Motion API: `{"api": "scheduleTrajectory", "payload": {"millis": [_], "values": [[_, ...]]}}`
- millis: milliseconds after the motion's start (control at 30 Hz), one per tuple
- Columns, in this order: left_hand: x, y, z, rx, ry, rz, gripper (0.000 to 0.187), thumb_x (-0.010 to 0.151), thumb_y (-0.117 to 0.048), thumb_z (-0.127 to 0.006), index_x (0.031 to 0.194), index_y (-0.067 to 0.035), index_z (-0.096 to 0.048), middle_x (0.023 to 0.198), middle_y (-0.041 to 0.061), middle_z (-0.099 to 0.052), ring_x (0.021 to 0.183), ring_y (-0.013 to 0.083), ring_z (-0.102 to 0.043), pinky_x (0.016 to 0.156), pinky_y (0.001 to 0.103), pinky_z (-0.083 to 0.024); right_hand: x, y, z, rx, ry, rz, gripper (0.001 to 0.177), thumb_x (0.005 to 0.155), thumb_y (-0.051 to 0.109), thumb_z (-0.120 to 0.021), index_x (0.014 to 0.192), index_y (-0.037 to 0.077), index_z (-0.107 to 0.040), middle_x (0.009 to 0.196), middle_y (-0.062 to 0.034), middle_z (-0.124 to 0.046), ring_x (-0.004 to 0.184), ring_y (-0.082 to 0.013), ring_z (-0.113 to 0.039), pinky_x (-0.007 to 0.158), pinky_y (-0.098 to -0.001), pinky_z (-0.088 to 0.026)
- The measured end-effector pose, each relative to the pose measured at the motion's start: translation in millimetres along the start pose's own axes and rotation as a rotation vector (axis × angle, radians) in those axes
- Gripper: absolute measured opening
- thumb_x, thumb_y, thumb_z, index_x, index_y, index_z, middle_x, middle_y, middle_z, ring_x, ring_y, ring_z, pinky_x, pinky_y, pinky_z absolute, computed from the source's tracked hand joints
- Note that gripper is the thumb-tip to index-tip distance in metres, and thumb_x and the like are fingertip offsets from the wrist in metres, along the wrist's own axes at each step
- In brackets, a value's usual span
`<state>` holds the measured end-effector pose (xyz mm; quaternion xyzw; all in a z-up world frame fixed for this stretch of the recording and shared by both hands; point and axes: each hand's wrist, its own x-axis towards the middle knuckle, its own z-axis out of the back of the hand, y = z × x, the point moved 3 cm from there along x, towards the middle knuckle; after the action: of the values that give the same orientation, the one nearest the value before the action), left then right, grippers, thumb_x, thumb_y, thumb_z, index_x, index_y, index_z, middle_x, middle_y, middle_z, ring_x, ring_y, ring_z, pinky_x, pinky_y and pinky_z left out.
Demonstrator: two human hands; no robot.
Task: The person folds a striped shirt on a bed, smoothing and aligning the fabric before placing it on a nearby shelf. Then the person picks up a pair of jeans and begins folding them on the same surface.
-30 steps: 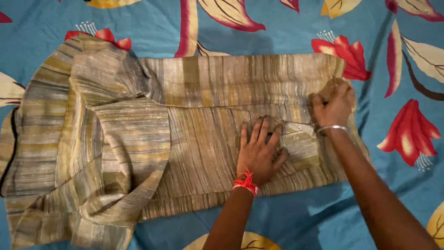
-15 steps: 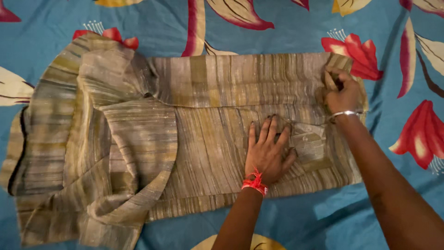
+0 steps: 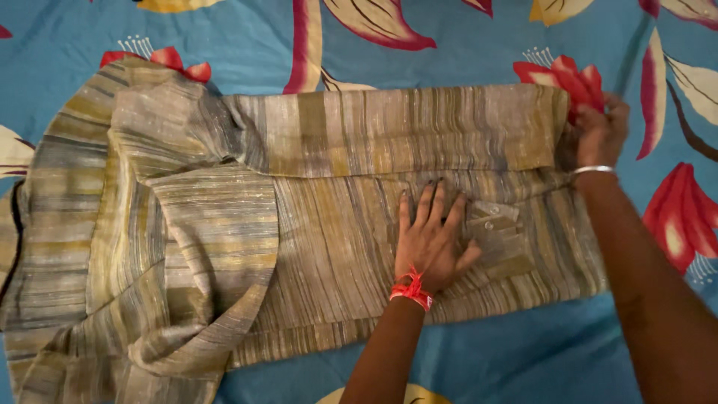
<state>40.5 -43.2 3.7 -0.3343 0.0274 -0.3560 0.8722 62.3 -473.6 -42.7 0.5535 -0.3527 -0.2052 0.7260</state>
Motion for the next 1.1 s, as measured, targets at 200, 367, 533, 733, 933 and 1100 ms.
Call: {"api": "scheduleTrajectory", "payload": {"millis": [200,367,533,733,933,1100], "values": [[12.0,1.9,-10.5,-0.055,-0.026,-0.014,0.079,0.089,-0.063,-0.056,0.15,-0.012,-0.047,0.158,0.019,-0.041,0.149,0.0383,-0.033,0.123,0.066,-0.013,15.7,0.0,-1.0,-0.278,0.012,-0.227,0.025,0.102,0.022,-0.069,0.119,0.003,-0.068,0.107,-0.0069,-0.071,0.092,-0.0136,-0.066,0.079,-0.0274,-0.053],[19.9,1.0,-12.1,-0.038,-0.033,-0.024,0.079,0.09,-0.062,-0.054,0.15,-0.012,-0.047,0.157,0.019,-0.041,0.148,0.038,-0.033,0.121,0.067,-0.014,22.1,20.5,-38.1,-0.512,0.335,-0.397,0.036,0.088,0.012,-0.083,0.116,-0.005,-0.068,0.105,-0.0104,-0.071,0.089,-0.0176,-0.065,0.072,-0.0341,-0.052],[23.5,-0.7,-11.3,-0.036,-0.015,-0.004,0.075,0.088,-0.057,-0.057,0.148,-0.013,-0.049,0.156,0.018,-0.043,0.148,0.0368,-0.034,0.121,0.067,-0.015,54.4,6.5,-32.0,-0.313,0.242,-0.165,0.032,0.086,-0.004,-0.078,0.112,0.0,-0.06,0.109,-0.007,-0.073,0.096,-0.0144,-0.069,0.08,-0.0301,-0.057],[25.1,-3.0,-9.9,-0.052,-0.065,-0.004,0.071,0.09,-0.054,-0.058,0.147,-0.012,-0.05,0.156,0.019,-0.044,0.149,0.037,-0.035,0.122,0.067,-0.017,57.5,21.8,-24.6,-0.577,0.021,0.47,0.03,0.088,-0.017,-0.063,0.115,-0.003,-0.062,0.114,-0.01,-0.065,0.108,-0.0214,-0.062,0.097,-0.0318,-0.05],[28.9,-4.6,-8.1,-0.054,-0.087,-0.006,0.069,0.09,-0.051,-0.059,0.146,-0.012,-0.052,0.156,0.019,-0.045,0.148,0.0369,-0.035,0.122,0.067,-0.017,-61.0,76.1,-104.2,-0.938,0.409,0.645,0.052,0.101,0.028,-0.065,0.142,-0.003,-0.056,0.151,-0.0268,-0.053,0.142,-0.0452,-0.046,0.122,-0.0537,-0.032],[29.9,-4.4,-7.9,-0.058,-0.096,-0.005,0.067,0.088,-0.05,-0.06,0.143,-0.012,-0.054,0.156,0.019,-0.044,0.149,0.036,-0.035,0.122,0.066,-0.018,-93.3,83.5,-119.9,-1.126,0.568,0.597,0.065,0.097,0.03,-0.064,0.153,0.0,-0.054,0.153,-0.0337,-0.044,0.139,-0.0502,-0.04,0.112,-0.0651,-0.022]]}}
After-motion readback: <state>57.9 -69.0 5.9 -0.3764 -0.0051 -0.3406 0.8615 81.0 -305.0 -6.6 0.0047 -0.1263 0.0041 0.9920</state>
